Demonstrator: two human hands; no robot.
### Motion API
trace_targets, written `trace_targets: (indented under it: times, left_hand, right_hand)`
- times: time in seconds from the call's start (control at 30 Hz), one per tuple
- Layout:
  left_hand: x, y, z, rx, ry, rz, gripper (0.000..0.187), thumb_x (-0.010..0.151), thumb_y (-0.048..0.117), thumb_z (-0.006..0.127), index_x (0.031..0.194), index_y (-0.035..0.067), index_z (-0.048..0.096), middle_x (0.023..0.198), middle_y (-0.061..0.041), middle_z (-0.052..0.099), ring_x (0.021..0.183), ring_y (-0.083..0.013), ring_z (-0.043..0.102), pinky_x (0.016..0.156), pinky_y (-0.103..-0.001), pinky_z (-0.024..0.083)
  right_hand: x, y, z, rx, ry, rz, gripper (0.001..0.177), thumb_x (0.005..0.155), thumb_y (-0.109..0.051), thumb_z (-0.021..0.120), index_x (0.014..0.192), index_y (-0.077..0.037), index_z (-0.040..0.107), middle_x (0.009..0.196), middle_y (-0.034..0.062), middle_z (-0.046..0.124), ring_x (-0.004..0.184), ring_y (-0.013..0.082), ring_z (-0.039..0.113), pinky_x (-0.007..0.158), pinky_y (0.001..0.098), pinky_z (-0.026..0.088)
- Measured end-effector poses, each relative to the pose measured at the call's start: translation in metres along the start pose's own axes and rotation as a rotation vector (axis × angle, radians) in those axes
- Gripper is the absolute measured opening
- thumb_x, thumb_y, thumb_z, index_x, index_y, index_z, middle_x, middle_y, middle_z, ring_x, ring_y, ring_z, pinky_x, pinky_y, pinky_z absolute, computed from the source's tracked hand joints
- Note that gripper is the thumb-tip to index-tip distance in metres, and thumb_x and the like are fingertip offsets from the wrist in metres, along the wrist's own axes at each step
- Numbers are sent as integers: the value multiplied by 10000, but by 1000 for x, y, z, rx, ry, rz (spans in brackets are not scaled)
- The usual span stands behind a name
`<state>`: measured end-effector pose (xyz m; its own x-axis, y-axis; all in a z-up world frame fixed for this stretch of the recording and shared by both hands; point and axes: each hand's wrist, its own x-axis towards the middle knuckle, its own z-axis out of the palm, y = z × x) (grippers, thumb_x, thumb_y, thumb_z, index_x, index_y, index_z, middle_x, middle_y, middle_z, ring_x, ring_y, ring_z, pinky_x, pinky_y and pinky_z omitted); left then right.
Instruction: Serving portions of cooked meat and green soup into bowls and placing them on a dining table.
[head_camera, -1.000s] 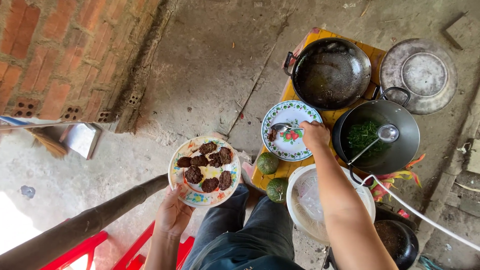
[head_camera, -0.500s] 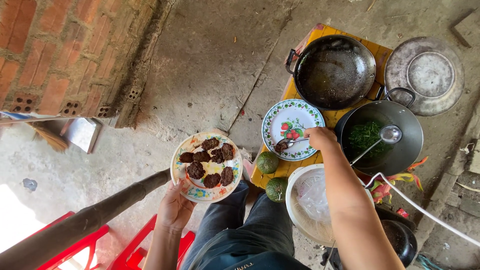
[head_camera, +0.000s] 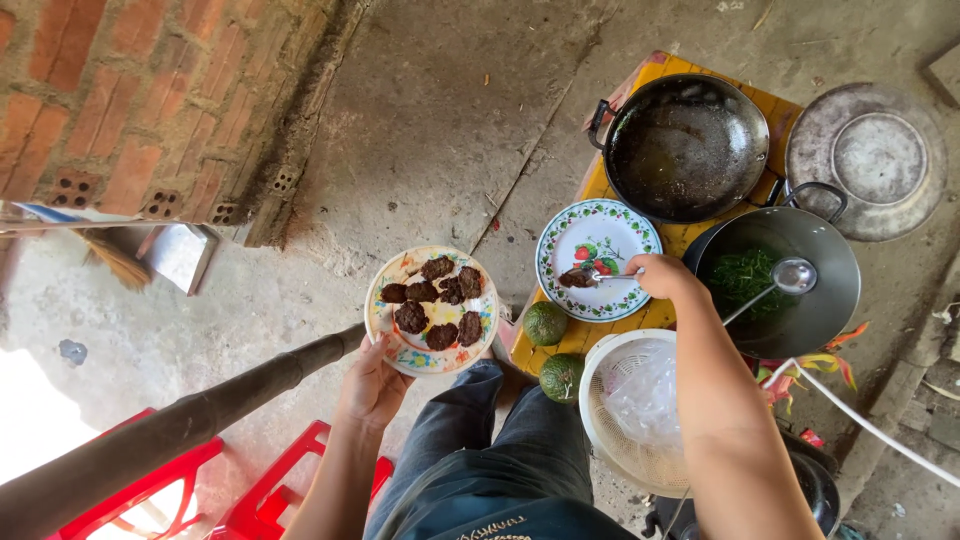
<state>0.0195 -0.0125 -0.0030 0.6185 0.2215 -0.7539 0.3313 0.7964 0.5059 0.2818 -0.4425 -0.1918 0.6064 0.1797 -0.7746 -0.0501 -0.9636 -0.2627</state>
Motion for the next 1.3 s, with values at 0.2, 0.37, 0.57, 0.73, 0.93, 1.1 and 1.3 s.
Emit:
trace_targets:
  times: [0.2, 0.37, 0.57, 0.73, 0.93, 1.1, 1.3]
  left_hand:
    - [14, -7, 0, -28, -98, 19, 501, 1004, 276, 506, 1492, 188, 432, 1428, -69, 578, 1268, -258, 578, 1039, -477, 494]
    - [12, -19, 27, -99, -201, 30, 482, 1017, 279, 510, 1482, 178, 434, 1410, -57, 592, 1249, -251, 600, 1026, -474, 517]
    - [-10, -17, 66, -210, -348, -11, 450, 1044, 288, 494, 1482, 209, 427, 1404, -60, 596, 1208, -245, 623, 953, -432, 557]
    - [-34, 0, 82, -205, -390, -11, 488, 1034, 282, 479, 1516, 235, 419, 1420, -34, 593, 1211, -211, 624, 959, -411, 565]
    - [-50, 15, 86, -180, -345, 5, 384, 1026, 256, 483, 1407, 209, 464, 1365, -60, 616, 1203, -231, 633, 988, -436, 567]
    - [-54, 20, 83, -165, -375, 17, 364, 1007, 252, 541, 1366, 205, 503, 1327, -30, 627, 1175, -212, 640, 969, -436, 570]
    - [-42, 15, 63, -154, -445, 43, 468, 1015, 265, 575, 1474, 232, 491, 1317, 9, 606, 1200, -189, 615, 963, -410, 549]
  right_hand:
    - [-100, -62, -74, 50, 183, -76, 272, 982, -207, 582, 1212, -252, 720, 1096, 126, 758, 1008, 328, 716, 901, 434, 550]
    - [-194, -121, -87, 40, 388, -245, 242, 947, -247, 605, 1153, -264, 730, 1051, 108, 759, 983, 339, 711, 875, 456, 548]
    - [-256, -173, -53, 142, 544, -390, 223, 932, -207, 622, 1131, -232, 719, 1035, 61, 757, 899, 316, 721, 787, 429, 565]
    - [-293, -191, -38, -40, 1031, -660, 255, 873, -84, 686, 1105, -172, 747, 916, 50, 691, 810, 292, 695, 719, 404, 554]
    - [-326, -195, -47, -102, 1334, -751, 245, 866, -56, 718, 1090, -144, 761, 916, 38, 655, 794, 260, 661, 715, 395, 518]
    - [-331, -204, -35, -122, 1314, -813, 282, 830, -56, 717, 1092, -148, 765, 904, 24, 654, 787, 245, 664, 715, 412, 517]
    - [-319, -195, -18, 27, 1368, -638, 279, 841, -46, 697, 1083, -166, 768, 932, 31, 673, 813, 266, 668, 731, 402, 525]
